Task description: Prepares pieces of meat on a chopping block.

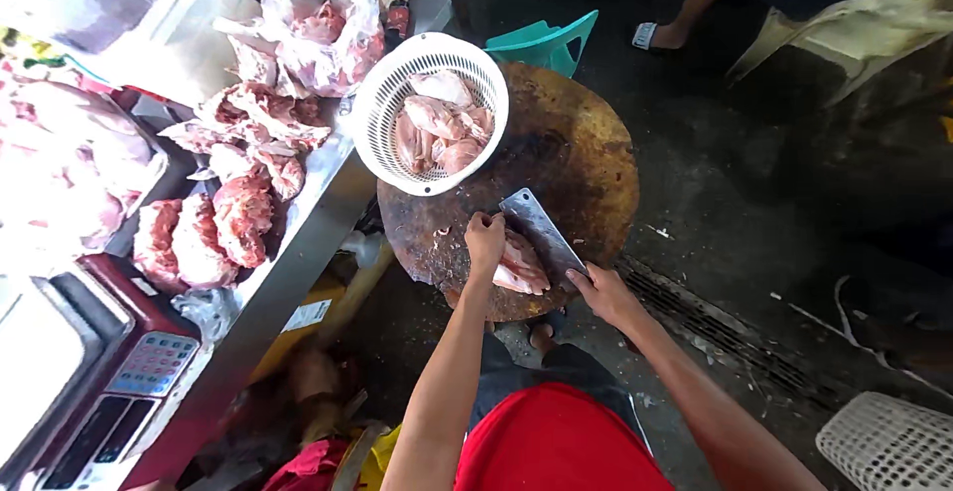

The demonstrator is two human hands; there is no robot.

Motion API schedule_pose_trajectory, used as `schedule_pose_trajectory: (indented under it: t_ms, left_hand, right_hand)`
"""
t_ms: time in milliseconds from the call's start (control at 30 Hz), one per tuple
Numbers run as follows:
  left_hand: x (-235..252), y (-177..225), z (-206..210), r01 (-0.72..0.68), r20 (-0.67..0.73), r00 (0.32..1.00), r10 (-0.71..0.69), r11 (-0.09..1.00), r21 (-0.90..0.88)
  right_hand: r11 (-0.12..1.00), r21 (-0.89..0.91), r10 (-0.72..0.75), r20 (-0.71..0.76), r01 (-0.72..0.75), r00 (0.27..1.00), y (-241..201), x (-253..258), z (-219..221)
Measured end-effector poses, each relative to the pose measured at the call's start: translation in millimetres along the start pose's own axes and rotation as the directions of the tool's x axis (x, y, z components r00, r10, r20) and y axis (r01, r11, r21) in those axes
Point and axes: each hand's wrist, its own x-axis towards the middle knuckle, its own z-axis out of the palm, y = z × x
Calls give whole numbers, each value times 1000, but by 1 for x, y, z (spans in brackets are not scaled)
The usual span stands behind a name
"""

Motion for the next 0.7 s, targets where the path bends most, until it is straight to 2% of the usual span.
schedule_pose_trajectory:
  t_ms: [100, 200, 467, 567, 700]
  left_hand:
    - [0, -3, 3, 20, -10, 1000, -21, 998, -55]
    - [-2, -6, 7, 11, -32, 999, -14, 997, -80]
    - [-7, -1, 9, 29, -62, 998, -30, 999, -24]
    - [-13, 4, 9, -59, -34, 997, 62, 994, 96]
    - [-20, 11, 11, -264, 8, 963, 271, 931, 252]
  right_hand:
    - [1000, 28, -11, -55, 13, 998, 5, 1, 6]
    - [1000, 3, 0, -31, 0, 1000, 3, 4, 3]
    - [955, -292, 81, 82, -54, 993, -27, 2, -21]
    - [935, -336, 151, 89, -113, 984, -50, -1, -21]
    - [957, -276, 128, 116, -92, 985, -73, 17, -26]
